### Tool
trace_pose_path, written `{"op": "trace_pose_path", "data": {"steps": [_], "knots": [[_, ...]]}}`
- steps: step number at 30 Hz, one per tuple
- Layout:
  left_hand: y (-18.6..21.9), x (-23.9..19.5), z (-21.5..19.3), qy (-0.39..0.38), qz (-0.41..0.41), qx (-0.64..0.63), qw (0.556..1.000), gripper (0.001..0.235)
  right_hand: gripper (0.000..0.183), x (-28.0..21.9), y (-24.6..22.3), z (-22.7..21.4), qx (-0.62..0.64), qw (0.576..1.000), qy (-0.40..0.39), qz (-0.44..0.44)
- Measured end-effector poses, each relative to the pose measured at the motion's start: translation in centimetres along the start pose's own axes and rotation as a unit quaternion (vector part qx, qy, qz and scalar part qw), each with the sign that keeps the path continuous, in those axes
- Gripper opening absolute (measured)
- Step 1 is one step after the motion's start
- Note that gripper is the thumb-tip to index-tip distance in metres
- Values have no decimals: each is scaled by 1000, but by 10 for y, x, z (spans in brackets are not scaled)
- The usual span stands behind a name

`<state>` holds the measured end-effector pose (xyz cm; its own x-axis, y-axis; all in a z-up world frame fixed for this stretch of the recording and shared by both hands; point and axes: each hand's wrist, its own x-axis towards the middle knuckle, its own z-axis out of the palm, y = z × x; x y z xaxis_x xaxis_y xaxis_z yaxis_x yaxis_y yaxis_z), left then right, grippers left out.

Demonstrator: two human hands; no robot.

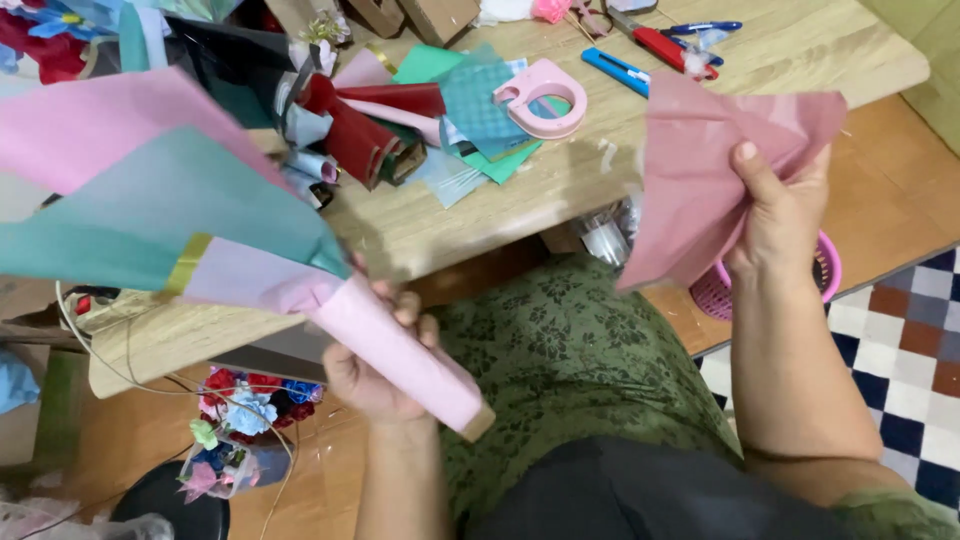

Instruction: The person wraps a bouquet of artificial flowers using multiple layers of colored paper. They fold and arrange teal, pink, and black paper around the flowers, securing the layers with tape. The person folds the paper into a cone shape and smooths the edges to create a finished bouquet.

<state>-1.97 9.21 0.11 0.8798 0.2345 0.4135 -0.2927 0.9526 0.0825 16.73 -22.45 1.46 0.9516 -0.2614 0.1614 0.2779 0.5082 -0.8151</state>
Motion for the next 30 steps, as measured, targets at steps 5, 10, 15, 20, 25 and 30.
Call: {"op": "trace_pose_path", "data": {"steps": [5,10,15,20,25,30], "knots": [[55,2,-10,180,183,290,922,66,76,4,7,-19,-1,995,-64,-73],[75,14,-6,193,152,573,782,38,68,2,17,-11,8,999,-39,-27],[106,41,-10,150,19,812,564,62,65,-1,20,-6,16,999,-47,2],[93,98,23,164,-319,876,323,62,66,0,16,-7,-20,999,-34,4],[115,130,-17,146,-344,880,292,64,69,1,17,-11,-16,999,-28,5],[127,137,-50,108,-280,921,246,71,67,1,17,-8,-21,999,-21,17]]}}
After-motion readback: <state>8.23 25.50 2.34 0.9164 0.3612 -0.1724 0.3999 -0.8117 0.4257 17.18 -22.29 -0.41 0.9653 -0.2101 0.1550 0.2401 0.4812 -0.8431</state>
